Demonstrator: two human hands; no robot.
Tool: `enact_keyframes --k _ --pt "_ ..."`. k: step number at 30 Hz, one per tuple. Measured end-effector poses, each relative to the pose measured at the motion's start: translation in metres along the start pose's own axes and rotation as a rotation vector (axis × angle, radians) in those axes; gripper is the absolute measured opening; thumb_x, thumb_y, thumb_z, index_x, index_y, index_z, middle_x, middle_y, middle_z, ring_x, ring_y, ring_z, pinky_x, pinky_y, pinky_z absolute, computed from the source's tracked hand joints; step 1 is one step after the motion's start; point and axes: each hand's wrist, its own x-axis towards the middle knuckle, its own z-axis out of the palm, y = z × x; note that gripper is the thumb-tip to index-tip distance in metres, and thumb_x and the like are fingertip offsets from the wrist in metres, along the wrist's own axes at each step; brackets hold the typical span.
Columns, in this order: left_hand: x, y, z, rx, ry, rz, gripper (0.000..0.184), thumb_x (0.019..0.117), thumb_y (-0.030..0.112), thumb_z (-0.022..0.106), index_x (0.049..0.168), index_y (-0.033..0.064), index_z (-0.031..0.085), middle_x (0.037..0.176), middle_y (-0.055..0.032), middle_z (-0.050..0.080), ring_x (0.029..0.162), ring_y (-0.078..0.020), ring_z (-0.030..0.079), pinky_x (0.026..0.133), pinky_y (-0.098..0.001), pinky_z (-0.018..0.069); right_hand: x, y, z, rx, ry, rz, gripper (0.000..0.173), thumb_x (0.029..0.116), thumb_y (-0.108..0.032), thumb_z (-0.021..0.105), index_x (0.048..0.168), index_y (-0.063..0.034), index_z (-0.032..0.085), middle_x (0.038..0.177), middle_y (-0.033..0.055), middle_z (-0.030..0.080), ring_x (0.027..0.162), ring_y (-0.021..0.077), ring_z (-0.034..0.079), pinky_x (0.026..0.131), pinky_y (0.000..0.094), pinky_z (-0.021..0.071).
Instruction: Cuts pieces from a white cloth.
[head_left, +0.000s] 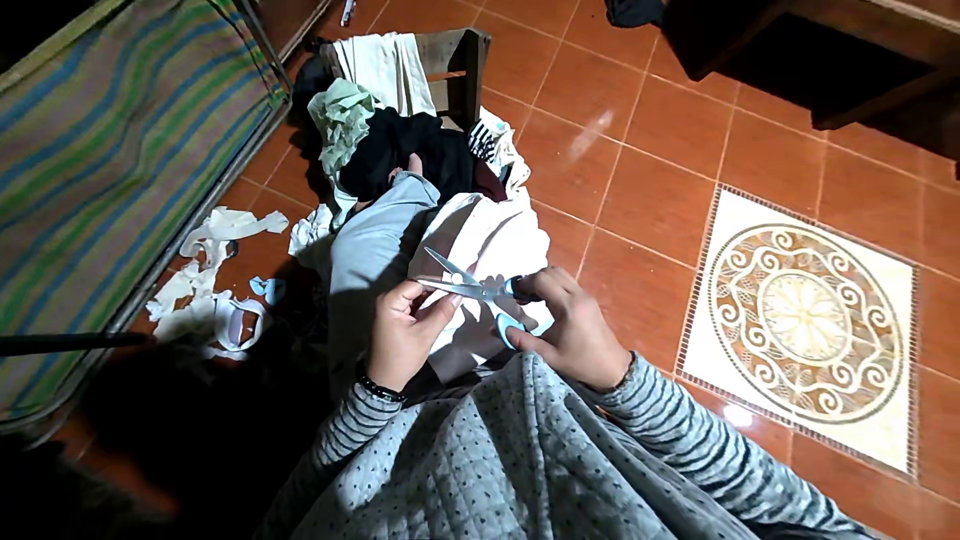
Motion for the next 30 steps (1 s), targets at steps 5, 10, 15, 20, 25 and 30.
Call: enact_keyframes --k 5,10,15,20,25,30 --pt "-0.001 -0.002 0.000 0.007 -0.031 0.000 0.009 0.0860 -0.003 0.072 0.095 -0.0019 0.072 0.088 -0.0007 0.074 0.080 -0.0028 0.070 0.076 -0.0216 0.0605 0.002 -0.003 -0.001 -0.043 -0.085 0.014 0.062 0.0890 -0.061 0.061 0.102 -0.0012 0.069 0.093 0.0137 0.069 0.089 0.0271 0.066 0.078 0.0407 0.0553" --pt "-0.002 -0.006 0.000 0.028 -0.045 0.014 0.005 0.0882 -0.001 0.071 0.093 -0.0011 0.071 0.085 0.0005 0.074 0.077 -0.0014 0.069 0.075 -0.0207 0.0594 0.003 -0.002 -0.002 -0.084 -0.132 0.000 0.058 0.0902 -0.059 0.060 0.096 -0.0015 0.069 0.085 0.0128 0.067 0.079 0.0271 0.067 0.070 0.0403 0.0561" --pt "0.000 -0.007 0.002 0.001 -0.014 -0.006 0.012 0.0865 -0.001 0.073 0.098 -0.0004 0.069 0.087 0.0011 0.073 0.079 -0.0025 0.068 0.075 -0.0221 0.0589 0.002 0.003 -0.003 -0.024 -0.157 -0.016 0.055 0.0915 -0.056 0.061 0.096 -0.0011 0.069 0.084 0.0118 0.068 0.077 0.0238 0.067 0.069 0.0380 0.0564" --pt "0.007 -0.016 -0.004 -0.087 -0.059 0.096 0.034 0.0915 0.003 0.070 0.124 -0.0025 0.063 0.121 -0.0032 0.068 0.092 -0.0043 0.068 0.082 -0.0239 0.0599 -0.004 0.007 0.002 0.293 -0.234 0.080 0.035 0.0905 -0.035 0.071 0.095 -0.0001 0.068 0.084 0.0066 0.067 0.075 0.0076 0.062 0.068 0.0231 0.0522" --pt "0.013 -0.019 0.004 -0.221 -0.145 0.056 0.021 0.0919 0.003 0.069 0.112 0.0008 0.067 0.111 0.0008 0.073 0.091 -0.0033 0.069 0.083 -0.0242 0.0592 -0.006 0.006 0.006 0.469 -0.233 0.095 0.025 0.0897 -0.025 0.071 0.092 -0.0003 0.064 0.081 0.0010 0.063 0.073 -0.0011 0.057 0.066 0.0161 0.0475" --pt "0.020 -0.021 0.010 -0.174 -0.133 0.048 0.010 0.0889 -0.002 0.070 0.096 0.0046 0.066 0.084 0.0069 0.071 0.078 -0.0003 0.067 0.076 -0.0229 0.0589 -0.008 0.005 0.007 0.463 -0.151 0.097 0.031 0.0901 -0.030 0.074 0.094 -0.0008 0.065 0.086 0.0004 0.065 0.076 -0.0017 0.059 0.068 0.0158 0.0504"
